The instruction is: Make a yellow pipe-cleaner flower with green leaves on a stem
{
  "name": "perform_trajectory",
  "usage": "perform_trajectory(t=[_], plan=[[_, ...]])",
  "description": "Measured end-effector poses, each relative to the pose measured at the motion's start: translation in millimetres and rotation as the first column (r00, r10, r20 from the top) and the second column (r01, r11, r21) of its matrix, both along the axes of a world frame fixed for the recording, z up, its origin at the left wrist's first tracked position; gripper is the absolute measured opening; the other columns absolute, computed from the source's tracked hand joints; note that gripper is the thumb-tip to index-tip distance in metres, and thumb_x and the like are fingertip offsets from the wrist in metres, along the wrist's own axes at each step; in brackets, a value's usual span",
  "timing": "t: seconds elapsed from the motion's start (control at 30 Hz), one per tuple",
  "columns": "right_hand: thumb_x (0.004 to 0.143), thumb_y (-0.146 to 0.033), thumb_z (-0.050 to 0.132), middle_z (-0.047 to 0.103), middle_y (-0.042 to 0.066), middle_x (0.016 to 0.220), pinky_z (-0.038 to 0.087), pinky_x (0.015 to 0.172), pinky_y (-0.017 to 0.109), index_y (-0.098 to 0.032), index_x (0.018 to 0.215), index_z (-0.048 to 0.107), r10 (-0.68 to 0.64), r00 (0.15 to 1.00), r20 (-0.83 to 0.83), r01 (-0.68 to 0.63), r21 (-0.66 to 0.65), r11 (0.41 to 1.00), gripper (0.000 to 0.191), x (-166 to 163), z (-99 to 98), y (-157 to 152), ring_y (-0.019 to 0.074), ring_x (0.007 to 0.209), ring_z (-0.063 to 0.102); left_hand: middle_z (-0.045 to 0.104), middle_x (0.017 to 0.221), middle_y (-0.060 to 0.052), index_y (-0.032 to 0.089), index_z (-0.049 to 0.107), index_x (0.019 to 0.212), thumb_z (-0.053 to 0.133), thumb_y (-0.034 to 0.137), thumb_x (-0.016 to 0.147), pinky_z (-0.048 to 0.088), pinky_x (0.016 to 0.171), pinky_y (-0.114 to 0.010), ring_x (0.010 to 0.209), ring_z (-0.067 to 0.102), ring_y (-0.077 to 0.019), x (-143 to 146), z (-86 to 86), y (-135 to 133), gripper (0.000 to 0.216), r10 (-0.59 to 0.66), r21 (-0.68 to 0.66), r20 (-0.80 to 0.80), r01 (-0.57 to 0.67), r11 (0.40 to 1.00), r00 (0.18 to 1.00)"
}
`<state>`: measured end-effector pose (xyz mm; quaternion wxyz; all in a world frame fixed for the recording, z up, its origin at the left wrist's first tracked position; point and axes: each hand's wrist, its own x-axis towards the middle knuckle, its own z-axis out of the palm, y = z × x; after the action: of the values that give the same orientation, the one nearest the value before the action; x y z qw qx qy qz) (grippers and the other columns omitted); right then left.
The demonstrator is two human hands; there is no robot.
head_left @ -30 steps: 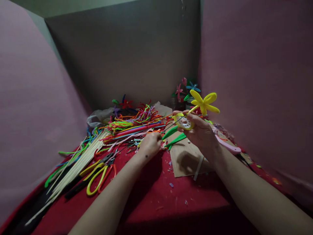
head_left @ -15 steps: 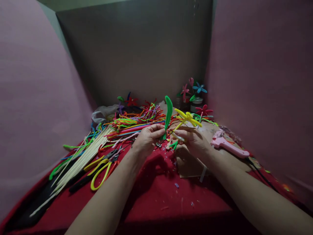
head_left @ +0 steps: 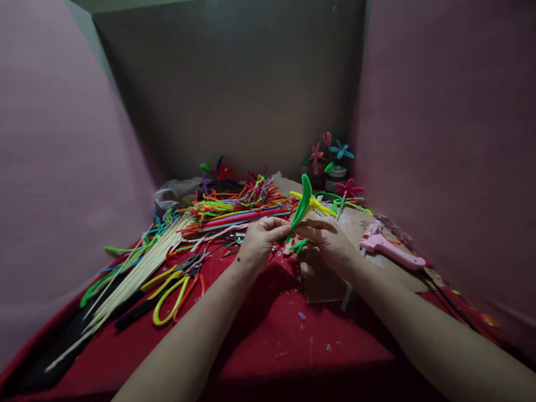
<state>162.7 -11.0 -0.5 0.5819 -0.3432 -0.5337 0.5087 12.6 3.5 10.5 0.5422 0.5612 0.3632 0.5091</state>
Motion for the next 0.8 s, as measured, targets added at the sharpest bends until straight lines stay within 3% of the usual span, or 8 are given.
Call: perform_trajectory(t=[0.17,0.33,0.47,0.6,0.7,0.8], plan=[[0.059,-0.038,0.073,0.064,0.0,0.066,0.037,0.058,0.027,-0.018,0.064,0.069,-0.024,0.999,0.037,0.024,0.001,1.0,0.021,-1.9,3.8,-4.0,0.0128,0.06,0.048,0.059,0.058,0.002,0.012,0.062,0.067,0.071,0.028,0.065,0.039,0.046,-0.019,0.046,0.049,-0.0065,3.9,-3.3,-2.1,0.019,-0.022,0.013,0.054,0.022,1.0,0.998],[0.062,-0.037,0.072,0.062,0.0,0.061,0.038,0.059,0.028,-0.018,0.063,0.07,-0.035,0.999,0.03,0.034,0.01,0.999,0.019,-4.0,6.0,-5.6,0.013,0.06,0.049,0.056,0.054,0.004,0.014,0.056,0.067,0.072,0.026,0.063,0.04,0.041,-0.019,0.043,0.049,-0.0073,8.4,-5.9,-4.8,0.02,0.035,0.051,0.115,-0.041,0.998,0.993],[0.065,-0.036,0.069,0.061,-0.001,0.06,0.039,0.062,0.028,-0.018,0.065,0.072,-0.013,0.999,0.033,0.012,0.04,0.999,0.018,-3.7,1.0,-2.2,0.0129,0.059,0.049,0.055,0.054,0.003,0.014,0.058,0.068,0.064,0.028,0.07,0.04,0.039,-0.022,0.04,0.048,-0.0089,9.6,-5.8,-8.0,0.016,0.047,0.07,0.011,-0.047,0.996,0.999],[0.066,-0.035,0.069,0.063,0.0,0.064,0.041,0.065,0.029,-0.019,0.07,0.072,0.006,0.999,-0.042,-0.004,0.044,0.999,0.016,-2.0,-7.4,3.1,0.0149,0.065,0.053,0.061,0.067,0.0,0.017,0.062,0.081,0.055,0.026,0.078,0.046,0.052,-0.024,0.054,0.057,-0.0129,10.9,-8.6,-13.9,0.012,0.173,0.29,-0.236,-0.101,0.952,0.956],[0.065,-0.034,0.07,0.062,0.0,0.062,0.041,0.066,0.029,-0.018,0.067,0.071,-0.036,0.998,-0.049,0.038,0.047,0.998,0.017,-1.6,-9.2,4.4,0.0149,0.065,0.053,0.065,0.083,-0.004,0.019,0.062,0.09,0.057,0.022,0.077,0.046,0.066,-0.026,0.072,0.061,-0.0162,13.0,-13.7,-17.8,0.014,0.321,0.489,-0.39,-0.101,0.866,0.863],[0.065,-0.035,0.071,0.062,0.0,0.061,0.041,0.07,0.03,-0.016,0.065,0.07,-0.057,0.998,-0.012,0.057,0.06,0.997,0.019,-3.7,-8.4,3.5,0.0146,0.065,0.053,0.065,0.082,-0.005,0.019,0.06,0.087,0.055,0.018,0.078,0.044,0.069,-0.027,0.073,0.06,-0.0167,14.5,-18.9,-18.4,0.011,0.46,0.6,-0.457,-0.118,0.791,0.761]])
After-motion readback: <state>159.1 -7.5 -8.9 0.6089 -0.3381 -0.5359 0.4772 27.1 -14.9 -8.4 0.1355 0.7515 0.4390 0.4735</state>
